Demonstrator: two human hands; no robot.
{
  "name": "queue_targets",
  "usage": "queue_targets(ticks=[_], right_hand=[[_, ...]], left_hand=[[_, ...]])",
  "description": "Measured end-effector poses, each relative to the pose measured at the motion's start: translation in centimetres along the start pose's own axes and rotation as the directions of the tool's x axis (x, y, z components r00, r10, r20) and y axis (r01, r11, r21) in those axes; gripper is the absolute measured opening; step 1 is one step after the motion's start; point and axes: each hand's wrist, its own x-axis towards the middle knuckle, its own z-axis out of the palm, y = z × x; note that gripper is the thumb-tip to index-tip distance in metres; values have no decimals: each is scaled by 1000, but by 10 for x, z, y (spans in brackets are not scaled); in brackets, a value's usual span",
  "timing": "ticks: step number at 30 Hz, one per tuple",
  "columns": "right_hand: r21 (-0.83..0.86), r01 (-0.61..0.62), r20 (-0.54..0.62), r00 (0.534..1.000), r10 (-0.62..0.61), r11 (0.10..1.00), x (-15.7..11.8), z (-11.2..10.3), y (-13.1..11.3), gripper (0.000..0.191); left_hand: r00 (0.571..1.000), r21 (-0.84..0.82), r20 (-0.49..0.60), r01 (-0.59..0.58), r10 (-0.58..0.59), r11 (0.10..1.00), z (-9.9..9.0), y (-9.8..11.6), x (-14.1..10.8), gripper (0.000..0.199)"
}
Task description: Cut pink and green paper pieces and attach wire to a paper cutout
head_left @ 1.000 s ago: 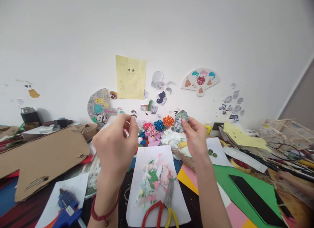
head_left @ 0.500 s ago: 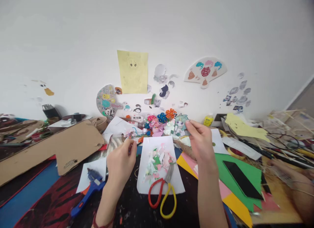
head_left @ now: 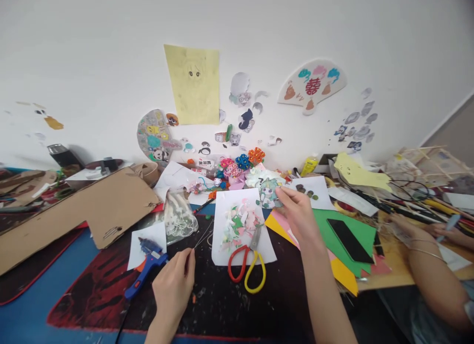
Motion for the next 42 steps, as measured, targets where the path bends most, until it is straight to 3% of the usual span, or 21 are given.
queue_targets(ticks=[7, 11, 18, 22, 25, 29, 32, 36, 38, 40, 42], right_hand=[[35, -174, -224, 958, 177, 984, -15, -24, 92, 34], [68, -200, -329, 920, 211, 977, -26, -36, 129, 34], [133, -235, -436, 858, 270, 963, -33, -51, 148, 38], [125, -257, -464, 839, 285, 958, -33, -56, 153, 38], [63, -279, -450, 849, 277, 958, -34, -52, 151, 37], [-110, -345, -277, 911, 305, 932, -43, -23, 140, 32], [-319, -367, -75, 929, 362, 874, -55, 18, 131, 30], [-521, -215, 132, 936, 326, 826, -69, 80, 133, 28], [-590, -108, 208, 937, 280, 800, -73, 103, 139, 31], [-639, -36, 201, 957, 211, 768, -78, 117, 144, 28], [-665, 13, 89, 994, 62, 747, -82, 122, 146, 18]], left_hand=[[977, 98, 67, -207, 201, 974, 9, -2, 7, 8], [962, 108, 155, -242, 224, 964, 15, 0, 13, 15], [936, 198, 340, -169, 94, 966, 19, 2, 18, 24], [933, 201, 359, -86, 8, 976, 22, -1, 14, 27], [941, 154, 331, 20, -70, 988, 20, -7, 9, 26], [933, 68, 252, 246, -256, 967, 13, -14, 5, 25], [879, -87, 273, 426, -390, 900, 9, -17, 7, 28], [795, -261, 377, 584, -476, 768, 5, -18, 10, 30], [772, -317, 394, 623, -499, 715, 3, -20, 10, 30], [765, -358, 400, 638, -505, 682, -1, -22, 9, 29], [766, -394, 418, 638, -489, 662, -5, -24, 5, 27]])
